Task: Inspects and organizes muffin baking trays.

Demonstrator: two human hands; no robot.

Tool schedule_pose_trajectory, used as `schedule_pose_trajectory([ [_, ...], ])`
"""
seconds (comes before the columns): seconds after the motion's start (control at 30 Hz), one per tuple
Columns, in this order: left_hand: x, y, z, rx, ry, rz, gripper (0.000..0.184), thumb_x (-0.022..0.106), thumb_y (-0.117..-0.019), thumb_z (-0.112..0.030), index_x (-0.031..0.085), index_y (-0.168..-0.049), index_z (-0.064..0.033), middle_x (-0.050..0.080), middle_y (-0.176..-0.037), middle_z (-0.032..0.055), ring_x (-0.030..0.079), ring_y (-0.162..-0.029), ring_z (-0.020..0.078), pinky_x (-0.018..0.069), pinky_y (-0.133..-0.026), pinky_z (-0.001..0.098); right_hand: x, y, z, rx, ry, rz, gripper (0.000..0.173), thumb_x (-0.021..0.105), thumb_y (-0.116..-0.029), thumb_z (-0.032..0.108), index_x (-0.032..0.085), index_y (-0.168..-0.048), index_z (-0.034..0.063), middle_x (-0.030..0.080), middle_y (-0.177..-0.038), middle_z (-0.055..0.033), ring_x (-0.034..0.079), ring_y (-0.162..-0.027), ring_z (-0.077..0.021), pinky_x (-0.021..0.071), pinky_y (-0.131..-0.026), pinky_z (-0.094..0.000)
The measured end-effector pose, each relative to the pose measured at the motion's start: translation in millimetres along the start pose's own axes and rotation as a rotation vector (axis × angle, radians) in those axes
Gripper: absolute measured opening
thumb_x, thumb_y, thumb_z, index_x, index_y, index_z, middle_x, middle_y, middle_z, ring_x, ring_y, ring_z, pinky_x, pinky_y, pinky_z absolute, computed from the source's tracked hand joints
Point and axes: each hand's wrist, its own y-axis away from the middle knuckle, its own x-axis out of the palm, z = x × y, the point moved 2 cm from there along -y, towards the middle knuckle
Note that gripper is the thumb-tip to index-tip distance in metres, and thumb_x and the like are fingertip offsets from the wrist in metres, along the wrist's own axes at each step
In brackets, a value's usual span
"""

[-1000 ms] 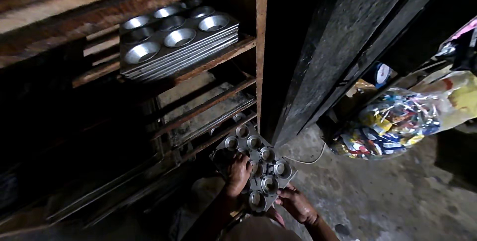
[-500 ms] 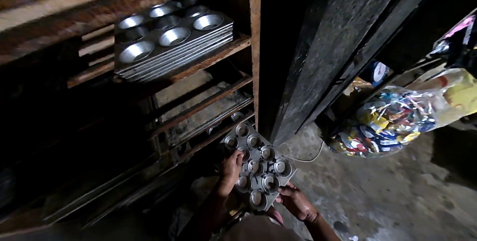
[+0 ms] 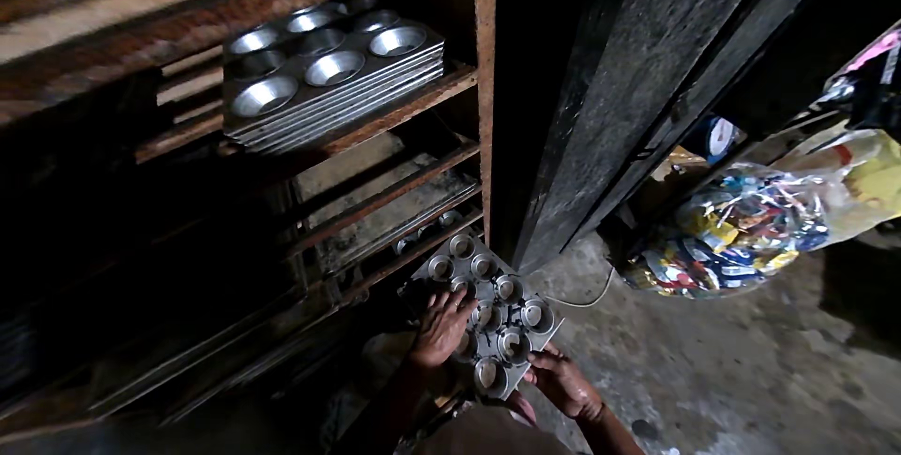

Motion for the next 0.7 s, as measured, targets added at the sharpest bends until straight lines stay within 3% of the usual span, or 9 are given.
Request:
schedule_pose_trajectory([
  [0.2, 7, 11, 9, 0.0, -0.016, -0.053, 0.029, 0.063, -0.0968, -0.015, 0.075, -0.122, -0.0202, 0.068, -0.132, 0.0126, 0.064, -0.118, 0.0382, 0.0479, -0.101, 0.0574, 7, -2, -10, 0.015, 0.001, 0.017, 0.038, 0.053, -0.0908, -0.002, 0.054, -0.128, 0.0045, 0.072, -0.107, -0.0155, 0.073, -0.092, -0.026, 0.062, -0.082, -0.0422],
  [0.37, 11, 11, 17, -0.038, -0.005, 0.044, 0.029, 0.058, -0.0992, -0.014, 0.074, -0.123, -0.0168, 0.065, -0.137, 0.0126, 0.06, -0.126, 0.0375, 0.0432, -0.107, 0.0566, 15, -4, -20, 0.059, -0.032, -0.046, 0.037, 0.05, -0.095, -0.004, 0.05, -0.131, 0.0035, 0.071, -0.106, -0.0163, 0.072, -0.09, -0.0258, 0.0618, -0.081, -0.0412],
  [0.5, 10, 4, 23, -0.124, 0.079, 0.193, 0.031, 0.053, -0.1022, -0.015, 0.071, -0.128, -0.0158, 0.057, -0.146, 0.012, 0.051, -0.136, 0.0351, 0.0346, -0.114, 0.0545, 22, -6, -20, 0.066, 0.003, -0.088, 0.034, 0.049, -0.0962, -0.005, 0.051, -0.129, 0.004, 0.071, -0.101, -0.0137, 0.072, -0.086, -0.0237, 0.0621, -0.078, -0.0408],
  [0.7, 13, -3, 31, -0.192, 0.222, 0.233, 0.027, 0.054, -0.0995, -0.011, 0.074, -0.118, -0.0125, 0.053, -0.149, 0.013, 0.046, -0.139, 0.0346, 0.0336, -0.116, 0.0536, 22, -11, -17, 0.038, -0.036, -0.139, 0.027, 0.044, -0.0999, -0.005, 0.051, -0.125, 0.0036, 0.07, -0.1, -0.0132, 0.071, -0.085, -0.0219, 0.0613, -0.078, -0.0387],
])
